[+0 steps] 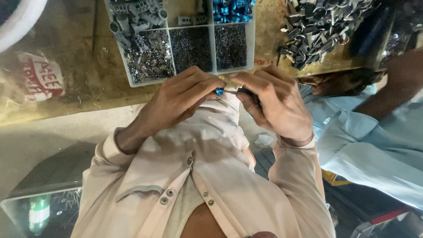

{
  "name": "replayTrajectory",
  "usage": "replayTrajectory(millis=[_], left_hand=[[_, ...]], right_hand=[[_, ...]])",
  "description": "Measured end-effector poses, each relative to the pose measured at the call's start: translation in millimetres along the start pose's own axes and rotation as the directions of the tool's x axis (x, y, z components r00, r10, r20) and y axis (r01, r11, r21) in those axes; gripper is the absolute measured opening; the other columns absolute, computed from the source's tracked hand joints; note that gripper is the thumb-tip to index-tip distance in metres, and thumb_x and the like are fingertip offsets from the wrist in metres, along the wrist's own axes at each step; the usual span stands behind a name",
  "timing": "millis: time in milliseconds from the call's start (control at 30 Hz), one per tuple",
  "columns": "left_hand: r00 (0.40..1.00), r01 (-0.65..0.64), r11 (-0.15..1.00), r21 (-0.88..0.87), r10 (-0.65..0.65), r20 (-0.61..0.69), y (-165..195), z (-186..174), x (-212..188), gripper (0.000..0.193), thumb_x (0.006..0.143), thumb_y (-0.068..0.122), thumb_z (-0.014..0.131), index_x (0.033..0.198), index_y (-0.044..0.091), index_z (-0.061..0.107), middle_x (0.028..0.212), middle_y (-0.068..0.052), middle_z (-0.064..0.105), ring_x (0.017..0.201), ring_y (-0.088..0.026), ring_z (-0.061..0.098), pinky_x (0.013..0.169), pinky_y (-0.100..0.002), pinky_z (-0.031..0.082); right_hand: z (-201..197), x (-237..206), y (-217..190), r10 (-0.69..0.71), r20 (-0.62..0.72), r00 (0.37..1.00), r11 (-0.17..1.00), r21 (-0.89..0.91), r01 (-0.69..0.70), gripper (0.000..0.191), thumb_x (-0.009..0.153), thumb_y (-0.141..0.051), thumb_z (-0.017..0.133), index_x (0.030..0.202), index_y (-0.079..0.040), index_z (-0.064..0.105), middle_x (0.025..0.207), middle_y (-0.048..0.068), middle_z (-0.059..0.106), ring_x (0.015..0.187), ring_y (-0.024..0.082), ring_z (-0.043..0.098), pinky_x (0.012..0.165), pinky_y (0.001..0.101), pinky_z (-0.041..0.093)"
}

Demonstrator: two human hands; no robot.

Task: The person repeatedly assembles small lock cylinders by hand. They pick a metal cylinder body, insert a pin or spring, and then insert a blue plastic cap, then place the assembled unit into a compartment. The process is repeated continuously.

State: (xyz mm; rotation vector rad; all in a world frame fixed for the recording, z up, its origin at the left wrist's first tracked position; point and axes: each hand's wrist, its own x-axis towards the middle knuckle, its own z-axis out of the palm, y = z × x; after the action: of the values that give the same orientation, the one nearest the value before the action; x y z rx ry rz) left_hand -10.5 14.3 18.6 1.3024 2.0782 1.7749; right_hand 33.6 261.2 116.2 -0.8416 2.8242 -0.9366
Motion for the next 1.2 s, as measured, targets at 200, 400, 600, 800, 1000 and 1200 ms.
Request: replayTrajectory(millis=[200, 400, 600, 800, 1000, 1200], left_hand=[[0.999, 0.035, 0.999, 0.025, -0.035, 0.005, 1, 16, 3, 0.046, 0.093, -0.003, 0.072, 0.134, 0.006, 0.053, 0.117, -0.012, 0.066, 0.106, -0.028, 0.067, 0.089, -0.041, 0.06], [0.944, 0.228, 0.96, -0.16, -0.259, -0.206, 1, 18, 12, 0.065, 0.099, 0.007, 0.074, 0.155, 0.004, 0.04, 0.133, -0.016, 0.066, 0.105, -0.02, 0.072, 0.089, -0.033, 0.063], [0.897, 0.359, 0.933, 0.023, -0.338, -0.286, -4, -5, -9, 0.045, 0.102, -0.001, 0.072, 0.144, 0.01, 0.059, 0.12, -0.012, 0.072, 0.092, -0.018, 0.074, 0.078, -0.033, 0.062], [0.85, 0.517, 0.605, 0.606, -0.447, -0.28, 7, -30, -26, 0.014, 0.102, 0.01, 0.079, 0.114, 0.01, 0.072, 0.101, -0.006, 0.073, 0.073, -0.018, 0.069, 0.062, -0.034, 0.054], [0.873, 0.402, 0.506, 0.763, -0.463, -0.153, 1, -30, -21, 0.008, 0.101, 0.014, 0.073, 0.103, 0.009, 0.066, 0.099, -0.008, 0.072, 0.082, -0.026, 0.072, 0.071, -0.043, 0.054], [0.841, 0.504, 0.626, 0.595, -0.514, -0.171, 4, -37, -37, 0.012, 0.113, 0.01, 0.07, 0.108, 0.002, 0.063, 0.1, -0.012, 0.072, 0.083, -0.027, 0.07, 0.077, -0.043, 0.054]], right_hand=[[20, -1, 1, 0.0, -0.006, 1.0, 0.997, -0.08, -0.001, 0.055, 0.102, -0.002, 0.073, 0.147, -0.002, 0.041, 0.124, 0.014, 0.07, 0.098, 0.03, 0.067, 0.087, 0.0423, 0.052], [-23, -1, 22, 0.214, -0.21, 0.954, 0.895, -0.349, -0.277, 0.038, 0.107, -0.009, 0.072, 0.141, -0.012, 0.054, 0.129, 0.009, 0.071, 0.094, 0.03, 0.066, 0.089, 0.0462, 0.048], [-18, 18, 53, 0.267, -0.242, 0.933, 0.846, -0.405, -0.347, 0.047, 0.103, -0.02, 0.072, 0.139, 0.006, 0.057, 0.11, 0.024, 0.064, 0.096, 0.042, 0.061, 0.078, 0.0486, 0.048], [-45, 9, 43, 0.473, -0.433, 0.767, 0.88, 0.283, -0.383, 0.006, 0.121, -0.001, 0.056, 0.125, 0.0, 0.059, 0.117, 0.017, 0.07, 0.084, 0.021, 0.068, 0.061, 0.0288, 0.051], [42, 52, 47, 0.045, 0.022, 0.999, 0.987, -0.156, -0.042, 0.023, 0.095, -0.017, 0.073, 0.111, -0.001, 0.068, 0.111, 0.018, 0.069, 0.076, 0.028, 0.068, 0.056, 0.0392, 0.05], [87, 35, 51, 0.004, 0.049, 0.999, 0.914, -0.404, 0.016, 0.034, 0.079, -0.009, 0.064, 0.112, 0.0, 0.064, 0.115, 0.016, 0.059, 0.088, 0.024, 0.068, 0.061, 0.0385, 0.053]])
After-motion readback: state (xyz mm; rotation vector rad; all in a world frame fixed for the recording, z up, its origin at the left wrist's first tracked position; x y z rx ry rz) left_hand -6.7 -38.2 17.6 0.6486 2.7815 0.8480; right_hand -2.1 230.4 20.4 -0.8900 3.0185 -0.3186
